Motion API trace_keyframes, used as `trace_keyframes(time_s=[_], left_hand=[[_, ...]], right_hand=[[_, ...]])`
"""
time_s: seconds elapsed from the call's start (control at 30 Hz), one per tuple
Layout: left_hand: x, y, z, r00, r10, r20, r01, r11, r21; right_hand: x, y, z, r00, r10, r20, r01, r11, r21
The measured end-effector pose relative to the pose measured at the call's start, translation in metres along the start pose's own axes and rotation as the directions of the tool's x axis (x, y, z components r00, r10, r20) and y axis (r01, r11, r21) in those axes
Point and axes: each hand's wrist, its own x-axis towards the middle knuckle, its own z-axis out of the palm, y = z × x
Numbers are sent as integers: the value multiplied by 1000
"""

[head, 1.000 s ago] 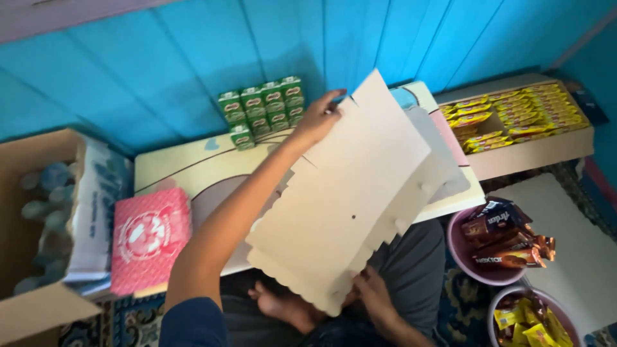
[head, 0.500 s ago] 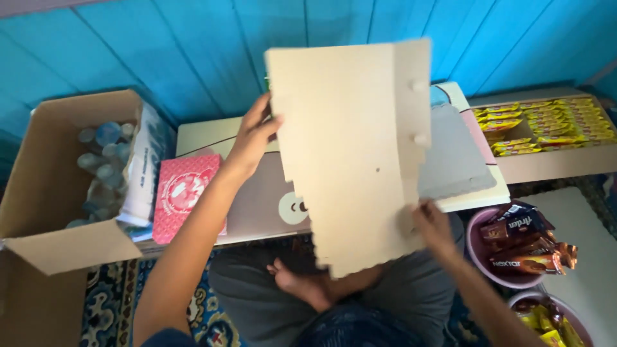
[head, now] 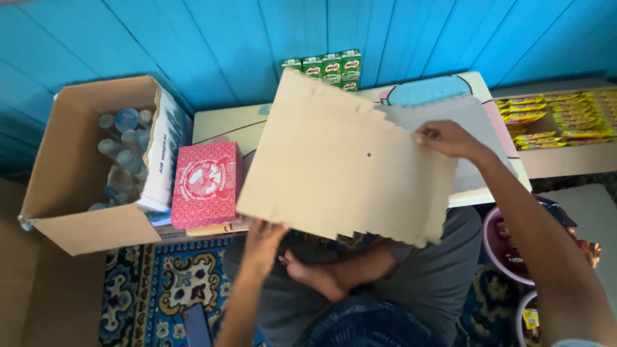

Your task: Folding and assembling a cardboard box template by hand on a low table.

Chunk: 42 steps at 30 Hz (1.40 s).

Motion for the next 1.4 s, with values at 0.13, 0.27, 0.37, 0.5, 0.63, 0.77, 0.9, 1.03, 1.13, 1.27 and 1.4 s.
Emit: trace_keyframes(time_s=[0.13, 0.27, 0.37, 0.5, 0.63, 0.77, 0.9, 1.03, 1.13, 1.27, 1.4], left_hand=[[-8, -68, 10, 994, -56, -91, 15, 918, -396], [-4, -112, 37, 990, -7, -137, -56, 894, -445], [-6, -117, 47, 983, -76, -168, 5, 922, -386], [-4, -114, 47, 972, -43, -232, -70, 887, -457], [5, -100, 34, 964, -73, -255, -87, 821, -564], [12, -97, 25, 946, -101, -309, -116, 785, -608], [10, -95, 22, 923, -174, -342, -58, 818, -572], [9, -121, 12, 960, -95, -263, -105, 751, -652], [10, -144, -2, 962, -111, -248, -86, 743, -664], [-2, -134, 9, 916, -189, -353, -68, 794, -604], [-24, -109, 44, 710, 90, -699, -177, 983, -53]], right_hand=[[35, -22, -4, 999, -19, 38, 24, 993, -112], [76, -14, 9, 994, -60, 93, 75, 984, -161], [101, -6, 25, 985, -140, 103, 161, 959, -232], [120, -22, 44, 988, -126, 89, 146, 947, -287], [136, -31, 65, 990, -108, 92, 131, 945, -299], [136, -40, 64, 991, -94, 90, 116, 953, -279], [128, -28, 48, 969, -244, -38, 240, 967, -87], [108, 0, 30, 939, -270, -211, 291, 954, 77], [65, 2, 12, 955, -142, -260, 156, 987, 33], [7, 24, 16, 949, 7, -316, 36, 991, 132], [-46, 46, 40, 931, 152, -332, -51, 954, 294]])
